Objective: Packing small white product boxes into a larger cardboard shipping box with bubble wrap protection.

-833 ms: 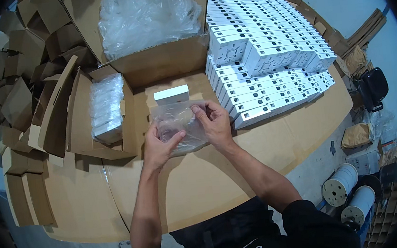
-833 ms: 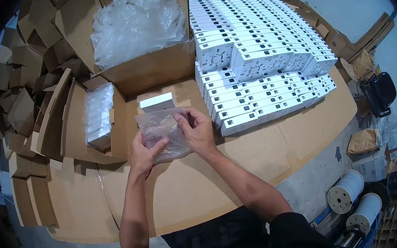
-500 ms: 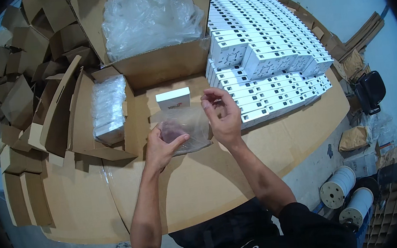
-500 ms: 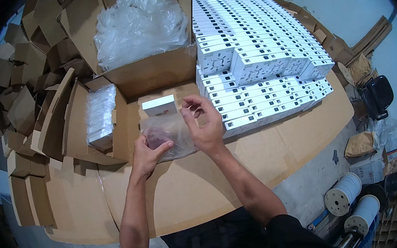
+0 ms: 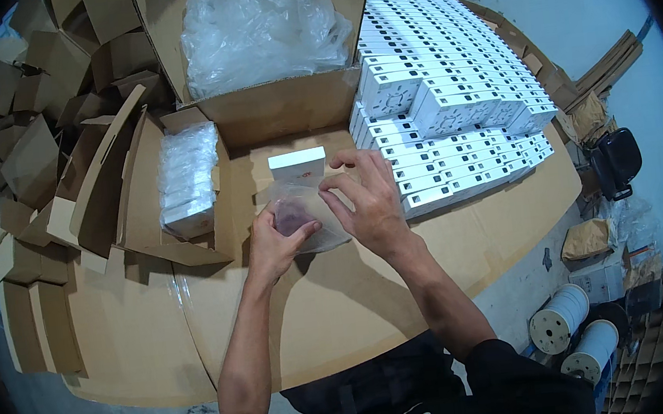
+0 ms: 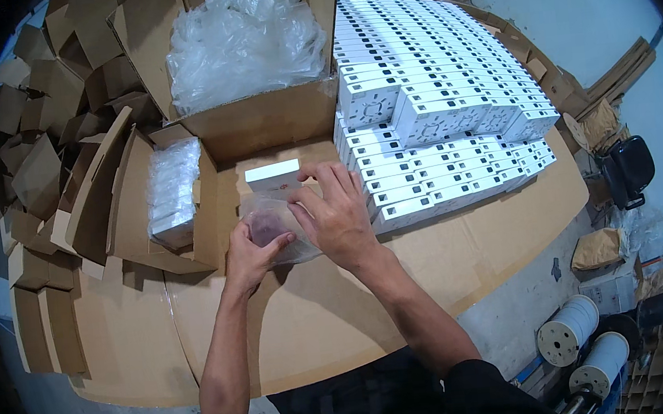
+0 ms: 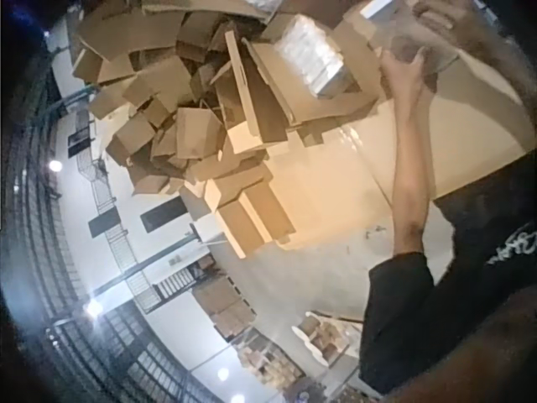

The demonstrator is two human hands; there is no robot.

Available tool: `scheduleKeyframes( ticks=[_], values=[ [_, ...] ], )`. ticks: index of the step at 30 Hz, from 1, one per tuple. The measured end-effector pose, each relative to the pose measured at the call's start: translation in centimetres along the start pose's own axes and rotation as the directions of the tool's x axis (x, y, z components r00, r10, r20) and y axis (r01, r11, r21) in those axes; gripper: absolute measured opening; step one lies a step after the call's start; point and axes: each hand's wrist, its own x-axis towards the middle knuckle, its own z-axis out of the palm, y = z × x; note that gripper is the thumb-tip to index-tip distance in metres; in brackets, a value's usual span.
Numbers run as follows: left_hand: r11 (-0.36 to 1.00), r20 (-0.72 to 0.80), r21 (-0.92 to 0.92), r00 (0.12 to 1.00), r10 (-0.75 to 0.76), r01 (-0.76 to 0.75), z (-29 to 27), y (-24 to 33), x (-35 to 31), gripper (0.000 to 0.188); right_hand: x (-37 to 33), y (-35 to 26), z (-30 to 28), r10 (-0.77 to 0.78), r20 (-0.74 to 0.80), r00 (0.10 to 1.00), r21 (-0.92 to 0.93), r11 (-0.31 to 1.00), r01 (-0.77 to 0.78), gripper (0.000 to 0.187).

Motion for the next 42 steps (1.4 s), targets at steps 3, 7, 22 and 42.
scheduleKeyframes(
  ticks=[3,7,22,42],
  values=[
    [1.0,-0.03,-0.005,0.999,0.026,-0.026,0.2,0.1,-0.1,0.044,-0.1,0.2,0.2,-0.044,-0.037,0.998,0.024,0.999,0.045,0.02],
    [0.997,-0.03,0.045,0.997,-0.066,0.068,0.1,0.0,0.1,0.042,-0.8,0.7,0.6,-0.118,-0.05,0.992,0.041,0.992,0.12,0.018],
    [0.996,-0.029,0.091,0.999,-0.017,0.019,-0.2,0.8,-0.7,0.044,4.8,-0.3,-2.1,-0.112,0.679,0.725,0.122,0.992,0.039,0.019],
    [0.997,0.083,0.06,0.995,0.046,-0.051,-0.9,0.0,-0.3,0.064,4.5,1.5,-0.6,-0.107,0.303,0.947,0.567,0.819,-0.089,0.034]
  ],
)
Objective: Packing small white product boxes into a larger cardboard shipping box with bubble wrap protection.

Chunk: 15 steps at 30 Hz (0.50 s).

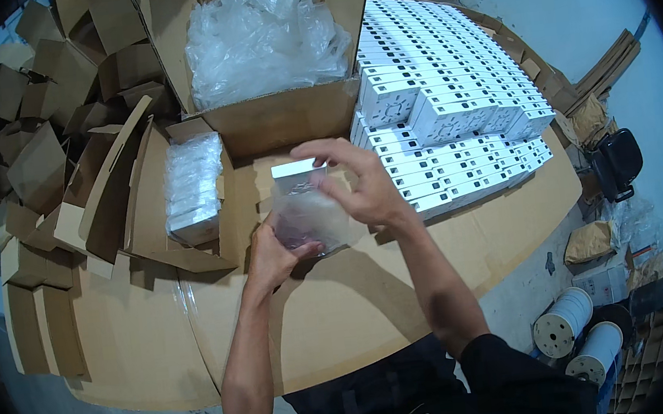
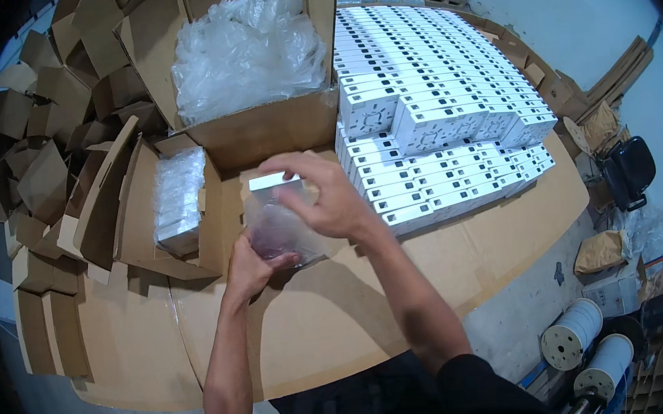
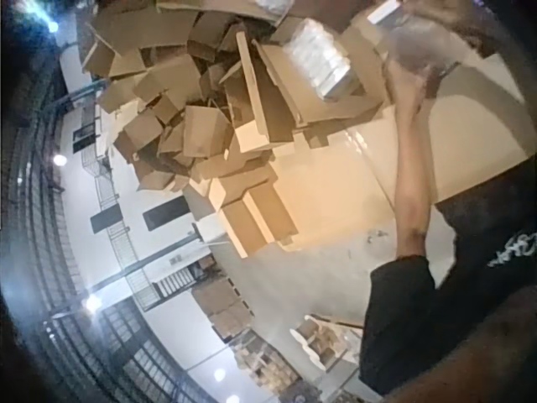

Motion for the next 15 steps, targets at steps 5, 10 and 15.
scheduleKeyframes(
  ticks=[5,10,15],
  values=[
    [0.999,-0.016,-0.033,1.0,0.004,-0.005,-0.3,-0.7,0.3,0.064,-1.4,4.4,3.4,0.256,-0.413,0.874,0.342,0.933,-0.111,0.032],
    [0.998,-0.066,0.066,0.998,0.009,-0.004,-0.7,-0.6,0.0,0.066,-1.8,7.0,4.7,0.344,-0.446,0.826,0.469,0.876,-0.111,0.035],
    [1.0,-0.016,0.008,1.0,-0.02,0.02,-0.9,-0.4,0.3,0.067,-2.9,8.5,4.7,0.455,-0.179,0.872,0.692,0.688,-0.217,0.043]
  ],
)
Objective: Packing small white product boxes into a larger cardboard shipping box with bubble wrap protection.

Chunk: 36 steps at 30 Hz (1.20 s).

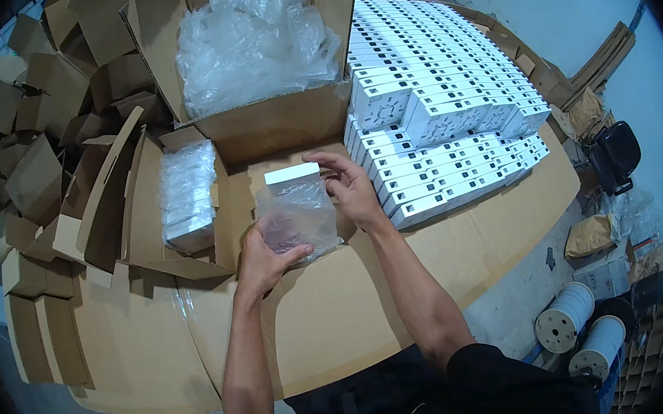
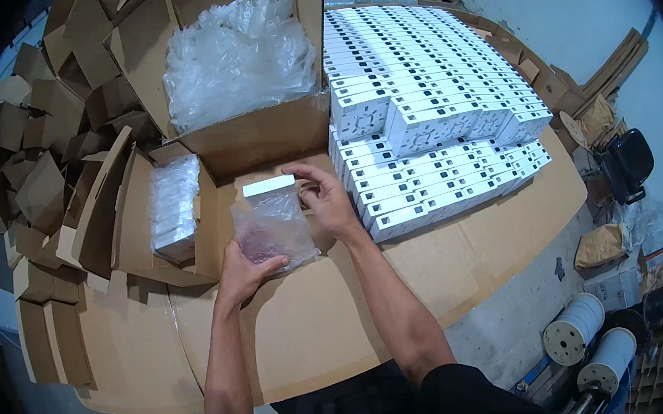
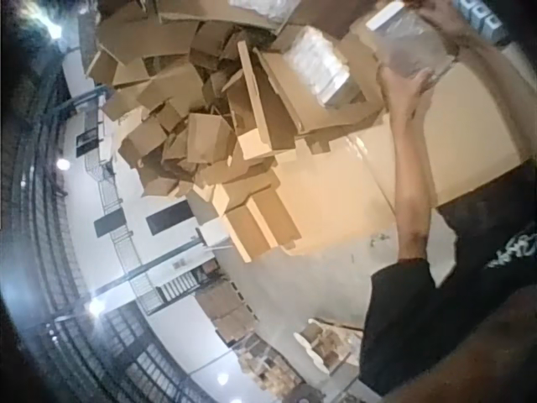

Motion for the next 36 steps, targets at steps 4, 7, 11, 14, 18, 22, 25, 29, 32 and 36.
scheduleKeyframes(
  ticks=[4,7,11,14,18,22,25,29,32,36],
  values=[
    [1.0,-0.003,-0.028,1.0,0.011,-0.011,0.0,0.0,0.1,0.066,0.3,-0.1,0.4,-0.086,0.019,0.996,-0.127,0.988,0.088,0.048],
    [0.999,-0.011,0.04,1.0,0.019,-0.019,-0.4,0.2,0.0,0.066,0.3,-0.4,0.2,-0.046,0.029,0.999,-0.143,0.988,0.05,0.049],
    [1.0,0.011,0.017,1.0,-0.011,0.011,-0.7,0.2,0.2,0.065,0.6,-0.1,0.1,-0.108,0.019,0.994,-0.24,0.965,0.11,0.048],
    [0.999,0.012,0.042,1.0,-0.018,0.017,-0.9,0.1,0.3,0.065,1.1,0.3,0.9,-0.176,-0.087,0.98,-0.195,0.968,0.157,0.043],
    [1.0,0.026,0.021,1.0,-0.011,0.01,-1.2,-0.3,0.4,0.065,1.8,-0.5,2.1,-0.282,-0.265,0.922,0.014,0.955,0.296,0.029],
    [0.999,0.051,0.02,0.998,-0.03,0.029,-1.3,0.0,0.4,0.065,1.8,-2.0,2.4,-0.16,-0.353,0.922,0.17,0.958,0.231,0.027],
    [0.999,0.054,0.034,0.998,-0.018,0.016,-1.4,-0.1,0.6,0.065,1.7,-1.6,1.9,-0.123,-0.302,0.945,0.15,0.973,0.175,0.025],
    [0.999,0.034,-0.041,0.999,-0.029,0.03,-1.3,-0.3,0.6,0.067,1.7,-1.1,1.6,-0.19,-0.273,0.943,0.037,0.977,0.208,0.022],
    [1.0,0.033,-0.02,0.999,-0.007,0.007,-1.4,-0.4,0.7,0.07,1.6,-1.2,1.3,-0.192,-0.243,0.951,-0.001,0.98,0.198,0.019],
    [0.999,0.05,-0.019,0.998,-0.028,0.029,-1.4,0.0,0.7,0.073,1.5,-1.4,0.9,-0.156,-0.232,0.96,-0.001,0.987,0.16,0.017]
  ],
)
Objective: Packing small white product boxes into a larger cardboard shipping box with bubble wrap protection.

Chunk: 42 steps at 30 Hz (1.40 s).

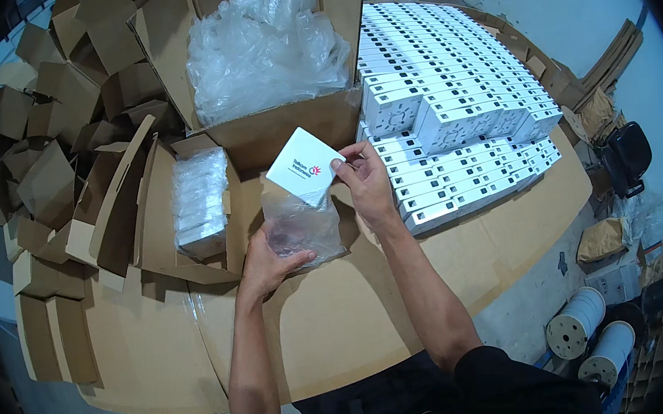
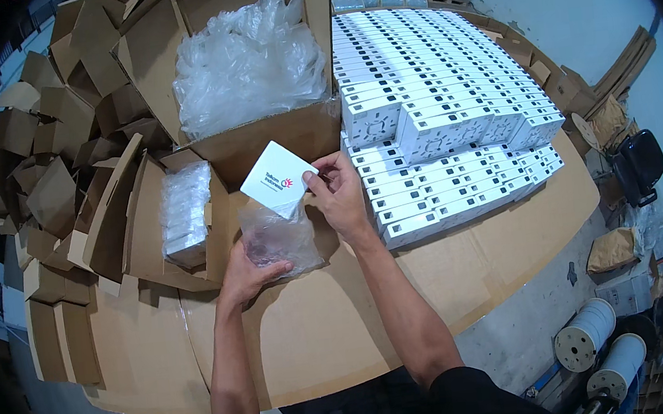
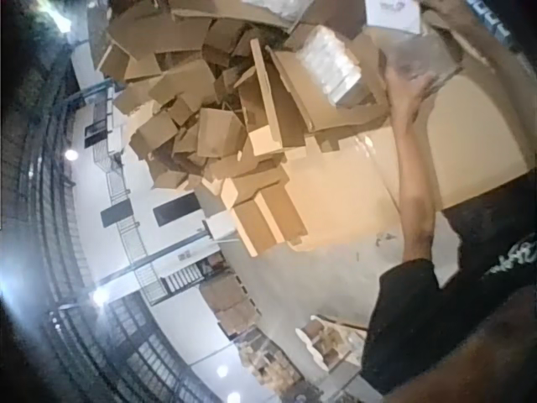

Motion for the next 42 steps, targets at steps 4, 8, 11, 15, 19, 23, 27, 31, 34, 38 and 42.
scheduleKeyframes(
  ticks=[4,8,11,15,19,23,27,31,34,38,42],
  values=[
    [0.998,0.024,0.032,0.998,-0.058,0.057,-0.2,-0.1,0.0,0.073,0.0,0.0,-0.4,0.061,0.039,0.997,-0.021,0.998,-0.06,0.016],
    [0.999,0.036,0.034,0.998,-0.042,0.041,-0.2,-0.2,0.0,0.073,-0.2,-0.5,-0.3,0.09,0.089,0.992,0.017,0.996,-0.092,0.014],
    [0.999,0.046,-0.036,0.998,-0.03,0.032,0.0,0.0,-0.1,0.073,-0.5,-1.5,-0.1,0.213,0.146,0.966,0.028,0.975,-0.219,0.014],
    [0.999,0.052,-0.047,0.998,-0.019,0.021,0.1,0.2,-0.2,0.072,-0.7,-1.8,0.0,0.278,0.204,0.939,-0.04,0.96,-0.276,0.015],
    [0.992,0.041,-0.121,0.999,0.02,-0.015,0.3,0.3,-0.2,0.07,-0.9,-1.4,0.4,0.263,0.212,0.941,-0.089,0.964,-0.25,0.016],
    [0.98,0.023,-0.189,0.998,-0.061,0.064,0.3,0.5,0.2,0.054,-0.8,-1.1,0.4,0.187,0.212,0.959,-0.094,0.981,-0.171,0.016],
    [0.973,-0.092,-0.228,0.995,-0.038,0.016,0.0,-0.6,0.8,0.033,-0.5,-0.2,0.0,0.198,0.28,0.939,-0.07,0.98,-0.186,0.021],
    [0.949,-0.221,-0.31,0.975,-0.012,-0.059,0.5,-2.1,1.5,0.031,-1.1,-1.4,1.0,0.289,0.154,0.945,-0.052,0.957,-0.285,0.026],
    [0.919,-0.269,-0.382,0.963,-0.013,-0.095,0.9,-2.3,1.8,0.03,-1.4,-1.3,0.3,0.558,0.124,0.821,0.059,0.821,-0.567,0.026],
    [0.872,-0.258,-0.476,0.966,-0.017,-0.112,1.2,-1.5,1.9,0.028,-1.8,0.1,-0.8,0.665,0.2,0.719,0.015,0.732,-0.681,0.019],
    [0.872,-0.221,-0.477,0.975,0.003,-0.11,0.8,-1.8,1.9,0.028,-2.1,0.8,-0.3,0.586,0.151,0.796,0.038,0.801,-0.597,0.01]
  ],
)
